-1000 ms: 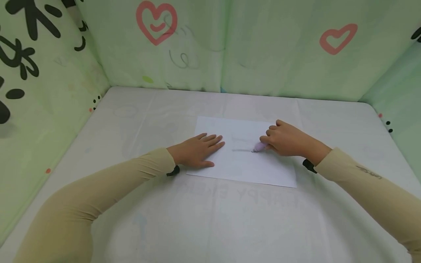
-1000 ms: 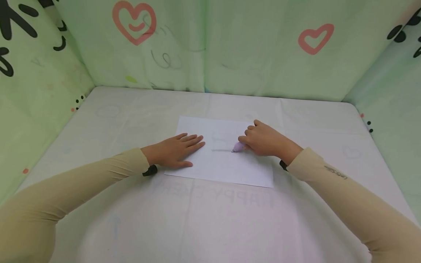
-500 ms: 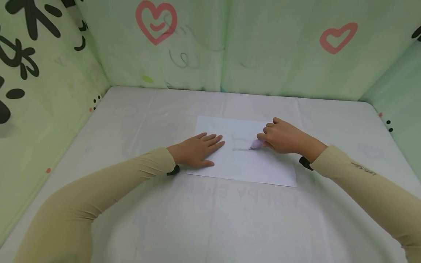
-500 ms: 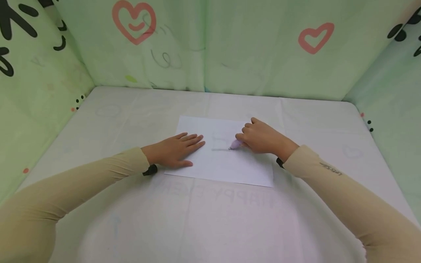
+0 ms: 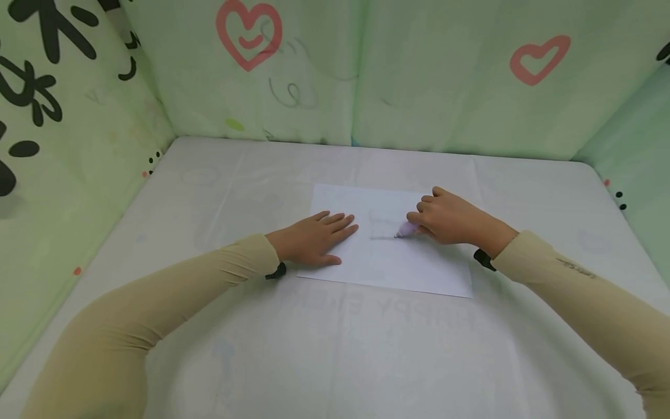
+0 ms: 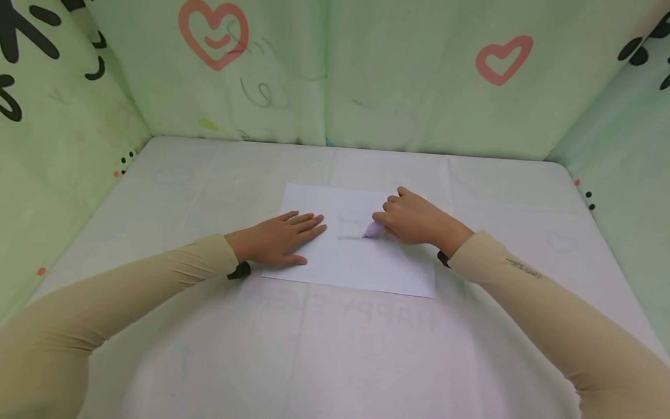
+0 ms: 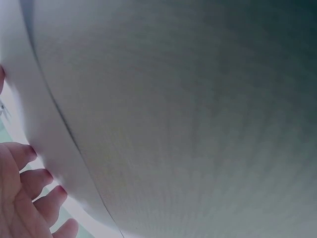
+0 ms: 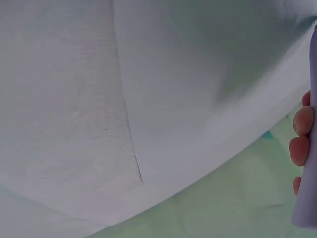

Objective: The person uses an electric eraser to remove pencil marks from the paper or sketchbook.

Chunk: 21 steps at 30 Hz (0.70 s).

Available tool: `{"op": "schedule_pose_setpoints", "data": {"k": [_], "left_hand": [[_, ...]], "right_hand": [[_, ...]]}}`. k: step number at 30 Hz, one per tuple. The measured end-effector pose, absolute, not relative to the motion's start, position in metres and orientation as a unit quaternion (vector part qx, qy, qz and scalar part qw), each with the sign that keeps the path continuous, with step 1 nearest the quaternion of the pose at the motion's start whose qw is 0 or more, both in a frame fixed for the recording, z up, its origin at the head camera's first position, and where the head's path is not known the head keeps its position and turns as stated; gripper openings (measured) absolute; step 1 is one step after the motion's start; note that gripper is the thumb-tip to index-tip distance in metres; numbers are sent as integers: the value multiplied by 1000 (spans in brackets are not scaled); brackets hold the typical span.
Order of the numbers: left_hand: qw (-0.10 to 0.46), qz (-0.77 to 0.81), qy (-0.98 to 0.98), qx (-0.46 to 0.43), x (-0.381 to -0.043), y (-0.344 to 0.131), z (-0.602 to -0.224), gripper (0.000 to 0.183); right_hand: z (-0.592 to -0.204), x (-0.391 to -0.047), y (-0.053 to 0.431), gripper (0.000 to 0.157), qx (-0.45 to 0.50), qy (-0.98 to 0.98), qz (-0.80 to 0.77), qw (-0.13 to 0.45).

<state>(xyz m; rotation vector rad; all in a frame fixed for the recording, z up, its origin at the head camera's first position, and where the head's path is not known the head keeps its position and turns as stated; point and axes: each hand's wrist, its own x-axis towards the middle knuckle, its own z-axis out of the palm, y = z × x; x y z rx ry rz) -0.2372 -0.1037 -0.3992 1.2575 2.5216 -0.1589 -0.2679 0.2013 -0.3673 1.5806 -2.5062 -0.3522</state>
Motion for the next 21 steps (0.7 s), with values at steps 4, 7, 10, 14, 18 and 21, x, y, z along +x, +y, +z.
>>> {"op": "schedule_pose_setpoints", "data": {"k": [4, 7, 10, 14, 18, 21], "left_hand": [[156, -60, 881, 442, -238, -104, -401, 73], [156, -64, 881, 441, -238, -104, -401, 74], [156, -65, 883, 438, -238, -104, -400, 74], [157, -67, 884, 435, -238, -104, -400, 74], [156, -67, 883, 437, -237, -104, -400, 74], [156, -66, 883, 438, -237, -103, -399, 74]], "right_hand": [[-367, -268, 200, 19, 526, -839, -116, 82], [-367, -266, 203, 19, 525, -839, -120, 79], [-367, -262, 207, 20, 526, -838, -122, 77], [-367, -261, 209, 21, 526, -838, -124, 77], [-366, -263, 206, 20, 523, -839, -126, 77], [-365, -265, 203, 19, 521, -842, -122, 76]]}}
